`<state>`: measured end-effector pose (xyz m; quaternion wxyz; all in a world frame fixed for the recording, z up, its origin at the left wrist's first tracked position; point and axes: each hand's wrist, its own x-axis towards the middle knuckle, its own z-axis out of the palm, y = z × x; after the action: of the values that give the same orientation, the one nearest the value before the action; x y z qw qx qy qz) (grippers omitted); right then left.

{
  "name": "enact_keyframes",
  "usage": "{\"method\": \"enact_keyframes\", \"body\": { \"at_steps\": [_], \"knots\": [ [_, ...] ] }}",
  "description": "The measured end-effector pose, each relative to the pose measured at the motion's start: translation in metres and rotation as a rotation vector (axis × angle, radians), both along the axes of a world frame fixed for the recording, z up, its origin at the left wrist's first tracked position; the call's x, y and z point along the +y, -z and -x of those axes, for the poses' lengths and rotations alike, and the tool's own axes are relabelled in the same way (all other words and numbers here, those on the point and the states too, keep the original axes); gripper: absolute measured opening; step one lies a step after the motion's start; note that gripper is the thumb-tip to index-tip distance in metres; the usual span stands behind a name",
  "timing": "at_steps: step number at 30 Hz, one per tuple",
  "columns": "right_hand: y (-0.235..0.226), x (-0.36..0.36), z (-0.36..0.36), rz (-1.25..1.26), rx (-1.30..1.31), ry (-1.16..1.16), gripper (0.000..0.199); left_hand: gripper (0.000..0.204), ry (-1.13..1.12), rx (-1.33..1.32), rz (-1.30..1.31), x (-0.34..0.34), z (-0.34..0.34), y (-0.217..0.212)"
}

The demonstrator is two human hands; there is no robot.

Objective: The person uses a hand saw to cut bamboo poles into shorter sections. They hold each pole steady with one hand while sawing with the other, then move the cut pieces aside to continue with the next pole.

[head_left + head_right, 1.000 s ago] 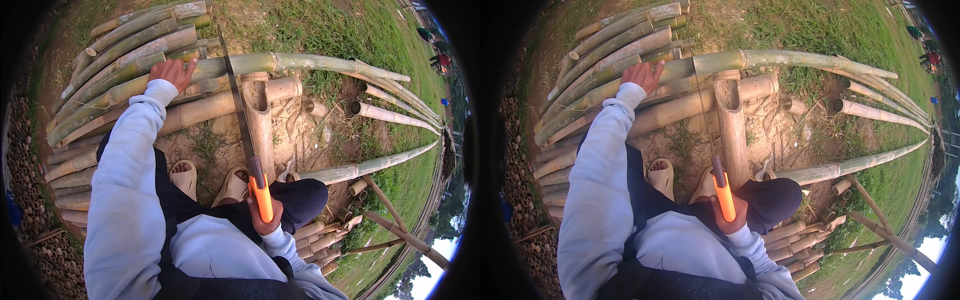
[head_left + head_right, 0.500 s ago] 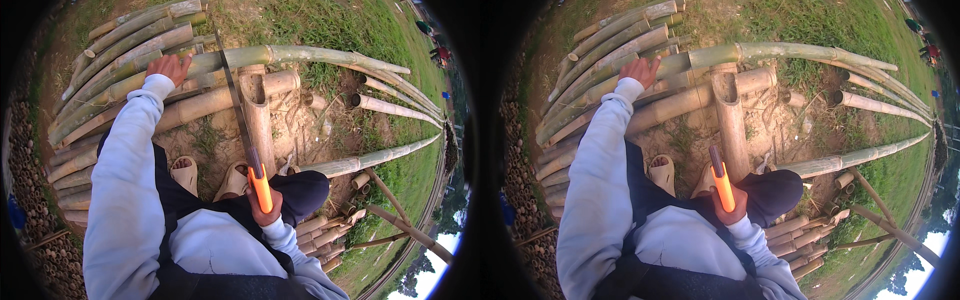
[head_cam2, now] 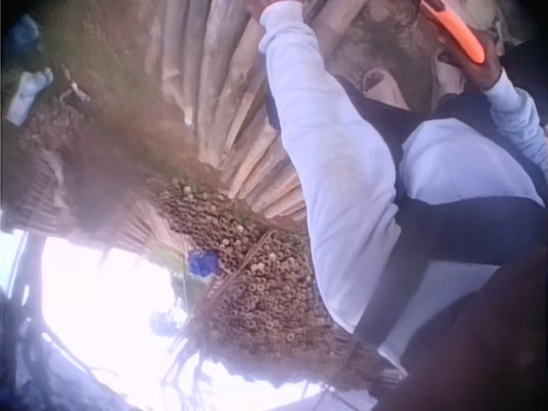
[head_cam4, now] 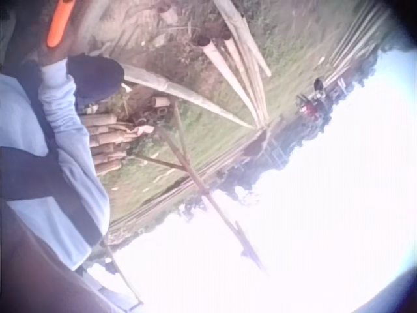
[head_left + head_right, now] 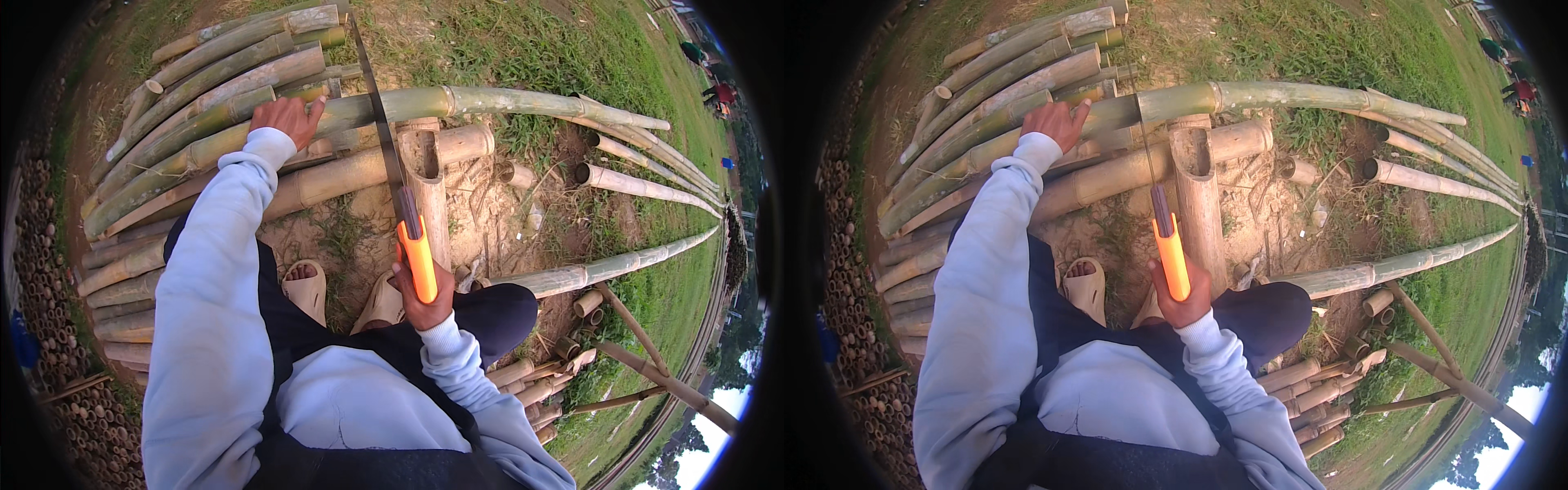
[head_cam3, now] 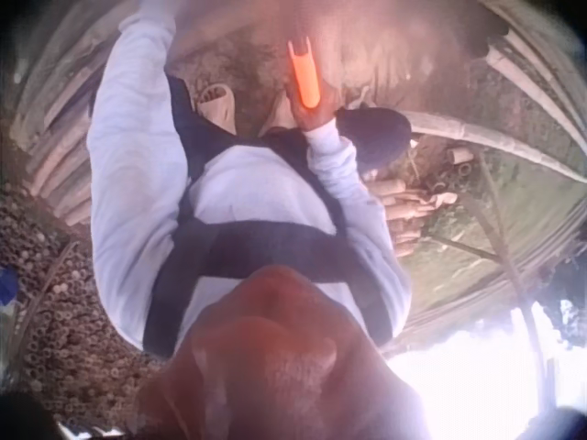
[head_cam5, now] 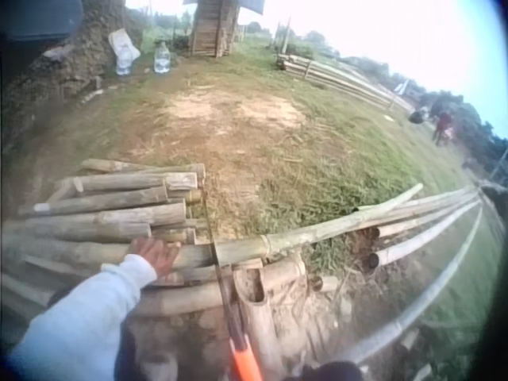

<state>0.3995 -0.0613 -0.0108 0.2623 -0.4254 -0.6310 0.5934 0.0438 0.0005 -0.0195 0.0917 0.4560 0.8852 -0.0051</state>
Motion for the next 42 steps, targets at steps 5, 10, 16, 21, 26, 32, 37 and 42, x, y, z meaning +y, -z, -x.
{"method": "enact_keyframes", "body": {
  "at_steps": [5, 10, 16, 21, 26, 32, 37, 42],
  "knots": [
    [-0.037, -0.06, -0.099, -0.221, -0.246, -0.109, 0.028, 0.073, -0.001, -0.036, -0.017, -0.007, 0.002, 0.005],
    [0.012, 0.029, 0.017, -0.131, -0.048, 0.007, 0.014, 0.072, -0.012, -0.059, -0.001, 0.009, -0.001, 0.001],
    [0.01, 0.045, 0.049, -0.096, 0.048, 0.008, 0.018, 0.069, 0.0, -0.015, -0.037, 0.006, 0.003, -0.002],
    [-0.035, -0.043, -0.063, -0.171, -0.191, -0.054, 0.015, 0.071, -0.063, -0.156, 0.116, 0.006, 0.007, -0.009],
    [-0.021, 0.003, -0.015, -0.159, -0.145, -0.059, 0.014, 0.07, -0.056, -0.143, 0.074, 0.003, 0.006, -0.001],
    [0.001, 0.052, 0.052, -0.158, 0.014, 0.0, 0.014, 0.069, -0.019, -0.113, 0.025, 0.01, 0.001, -0.003],
    [-0.037, -0.048, -0.072, -0.192, -0.238, -0.044, 0.026, 0.068, -0.035, -0.101, 0.089, 0.008, 0.009, -0.003],
    [-0.027, -0.01, -0.029, -0.141, -0.187, -0.078, 0.016, 0.07, -0.057, -0.072, 0.048, 0.002, 0.007, 0.003]
  ]
}}
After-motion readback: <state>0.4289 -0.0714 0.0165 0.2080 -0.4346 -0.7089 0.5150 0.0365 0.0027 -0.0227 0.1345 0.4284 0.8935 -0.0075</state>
